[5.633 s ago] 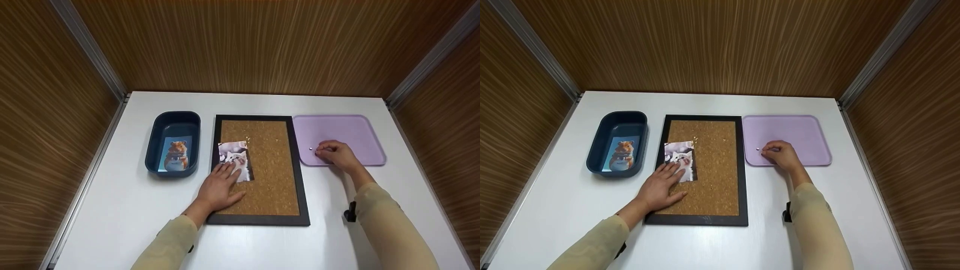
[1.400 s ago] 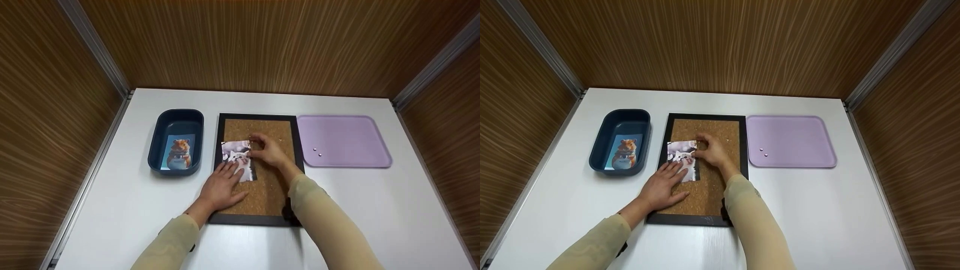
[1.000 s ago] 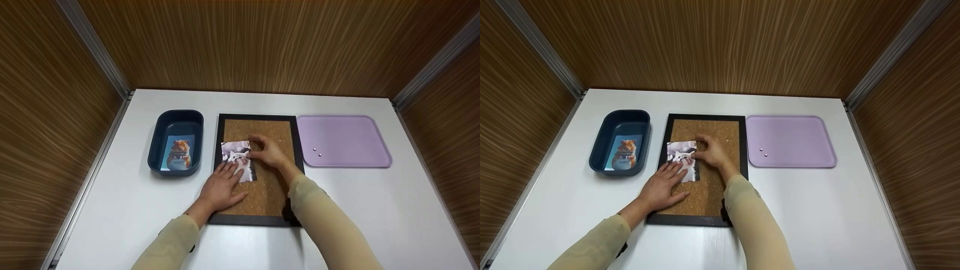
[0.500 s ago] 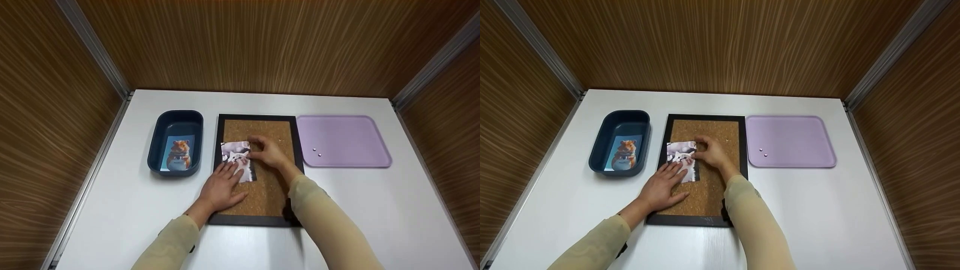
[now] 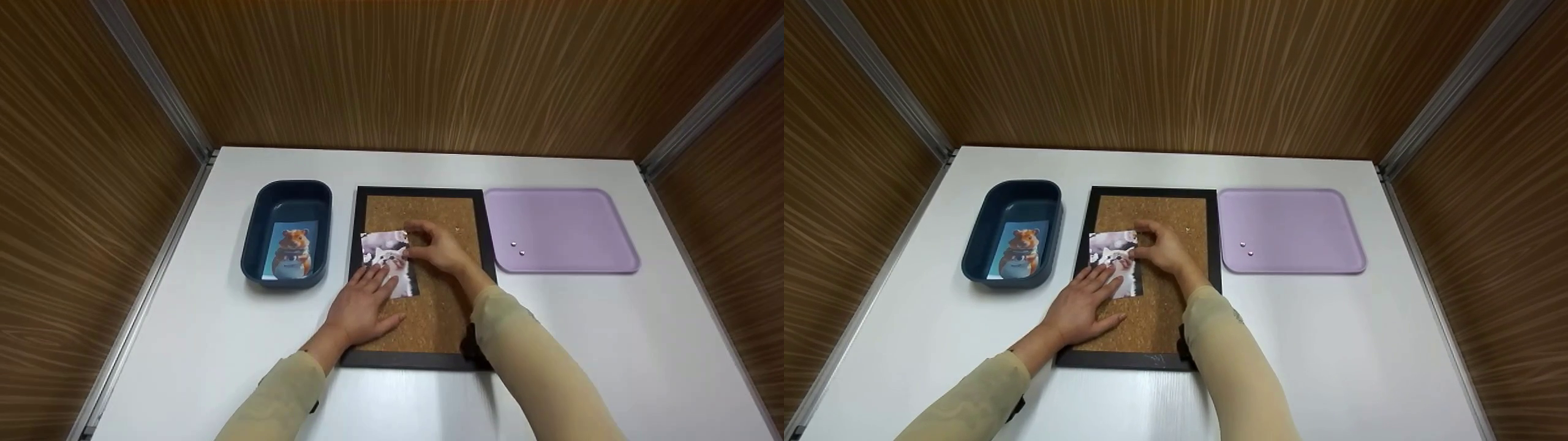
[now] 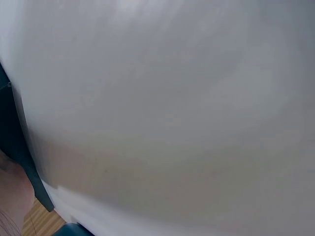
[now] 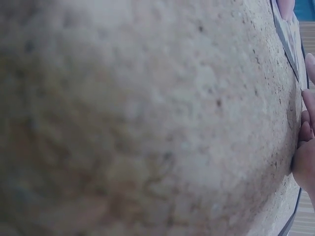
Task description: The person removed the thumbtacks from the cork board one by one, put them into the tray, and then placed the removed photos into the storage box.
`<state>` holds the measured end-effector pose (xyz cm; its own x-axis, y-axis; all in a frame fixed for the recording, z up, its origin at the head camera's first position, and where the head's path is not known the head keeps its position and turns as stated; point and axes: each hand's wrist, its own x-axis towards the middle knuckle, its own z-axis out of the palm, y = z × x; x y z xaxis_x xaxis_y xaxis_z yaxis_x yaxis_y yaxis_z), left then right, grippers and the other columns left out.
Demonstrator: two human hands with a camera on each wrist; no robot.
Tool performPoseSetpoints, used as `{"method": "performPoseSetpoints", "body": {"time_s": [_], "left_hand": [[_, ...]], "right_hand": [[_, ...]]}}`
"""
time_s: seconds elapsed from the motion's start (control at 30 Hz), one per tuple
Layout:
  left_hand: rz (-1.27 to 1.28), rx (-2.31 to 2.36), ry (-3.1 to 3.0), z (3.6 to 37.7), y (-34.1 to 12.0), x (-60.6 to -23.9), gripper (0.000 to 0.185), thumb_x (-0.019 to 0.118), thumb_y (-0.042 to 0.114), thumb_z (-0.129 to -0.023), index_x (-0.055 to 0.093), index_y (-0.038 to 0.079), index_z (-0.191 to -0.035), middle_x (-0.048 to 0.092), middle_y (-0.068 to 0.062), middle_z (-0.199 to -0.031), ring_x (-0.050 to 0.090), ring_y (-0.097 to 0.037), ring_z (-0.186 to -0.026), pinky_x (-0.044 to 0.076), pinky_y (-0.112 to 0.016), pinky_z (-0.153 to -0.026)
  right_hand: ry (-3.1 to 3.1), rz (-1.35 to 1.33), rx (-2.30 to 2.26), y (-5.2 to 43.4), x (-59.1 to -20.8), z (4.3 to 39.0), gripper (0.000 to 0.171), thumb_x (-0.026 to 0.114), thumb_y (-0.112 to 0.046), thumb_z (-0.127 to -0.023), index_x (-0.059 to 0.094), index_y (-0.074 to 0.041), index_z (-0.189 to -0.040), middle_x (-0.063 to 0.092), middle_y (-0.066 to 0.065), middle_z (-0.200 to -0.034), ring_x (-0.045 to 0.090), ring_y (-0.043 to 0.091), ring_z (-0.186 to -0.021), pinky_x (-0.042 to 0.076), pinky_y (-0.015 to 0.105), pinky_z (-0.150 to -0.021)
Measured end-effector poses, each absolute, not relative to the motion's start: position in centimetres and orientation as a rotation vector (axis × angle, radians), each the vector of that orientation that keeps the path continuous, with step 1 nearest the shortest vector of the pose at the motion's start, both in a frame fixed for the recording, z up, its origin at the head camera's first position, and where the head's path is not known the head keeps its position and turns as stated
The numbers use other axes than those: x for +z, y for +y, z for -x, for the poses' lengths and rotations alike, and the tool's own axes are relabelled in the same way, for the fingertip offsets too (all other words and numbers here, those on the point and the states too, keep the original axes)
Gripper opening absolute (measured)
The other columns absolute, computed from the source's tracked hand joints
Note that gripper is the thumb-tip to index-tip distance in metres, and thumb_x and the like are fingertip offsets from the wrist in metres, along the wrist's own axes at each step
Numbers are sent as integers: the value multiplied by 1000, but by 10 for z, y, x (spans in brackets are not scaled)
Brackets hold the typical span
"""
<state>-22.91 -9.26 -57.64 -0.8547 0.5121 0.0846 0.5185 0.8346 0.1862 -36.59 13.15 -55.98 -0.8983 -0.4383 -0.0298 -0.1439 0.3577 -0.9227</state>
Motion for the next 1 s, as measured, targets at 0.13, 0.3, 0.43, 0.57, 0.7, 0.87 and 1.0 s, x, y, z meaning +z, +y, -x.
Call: {"method": "performPoseSetpoints", "body": {"time_s": [0.13,0.3,0.43,0.57,0.7,0.87,1.0], "left_hand": [[842,-319,-2978,229,-92,-575,80,48,68,-102,47,15,-162,37,-11,-170,32,-29,-158,19,-46,-130],[856,-318,-2962,230,-91,-575,79,49,67,-102,48,14,-161,38,-12,-169,33,-30,-157,20,-46,-130],[850,-314,-2967,230,-92,-575,79,50,67,-102,48,14,-161,39,-12,-169,33,-30,-157,21,-47,-130],[848,-323,-2963,229,-93,-576,79,50,67,-102,49,14,-161,39,-13,-168,33,-30,-157,21,-47,-130],[845,-328,-2965,230,-93,-577,80,50,68,-102,49,14,-161,39,-13,-168,34,-30,-157,20,-47,-130],[843,-309,-2954,229,-93,-576,80,51,68,-101,50,14,-160,41,-13,-167,36,-31,-155,22,-47,-129],[838,-297,-2951,229,-93,-575,80,51,68,-101,50,14,-160,41,-12,-167,36,-30,-155,22,-46,-129]], "right_hand": [[2337,504,-1582,132,-559,366,65,85,-5,-89,58,1,-148,64,17,-144,56,33,-137,38,47,-120],[2288,451,-1670,132,-555,364,64,82,-2,-89,56,2,-148,66,18,-141,58,35,-133,41,47,-117],[2232,445,-1739,128,-554,364,63,78,4,-90,55,5,-148,66,21,-139,59,37,-130,45,48,-114],[2176,447,-1811,124,-553,362,63,73,10,-90,52,8,-149,65,25,-137,61,40,-128,49,46,-109],[2127,420,-1870,120,-550,358,63,71,11,-91,51,7,-150,64,25,-137,62,40,-127,54,40,-102],[2115,408,-1921,117,-548,356,62,73,11,-91,52,8,-149,63,27,-135,61,42,-126,54,39,-102],[2124,425,-1953,114,-546,355,60,73,12,-91,52,11,-147,63,30,-133,62,44,-125,54,37,-103]]}}
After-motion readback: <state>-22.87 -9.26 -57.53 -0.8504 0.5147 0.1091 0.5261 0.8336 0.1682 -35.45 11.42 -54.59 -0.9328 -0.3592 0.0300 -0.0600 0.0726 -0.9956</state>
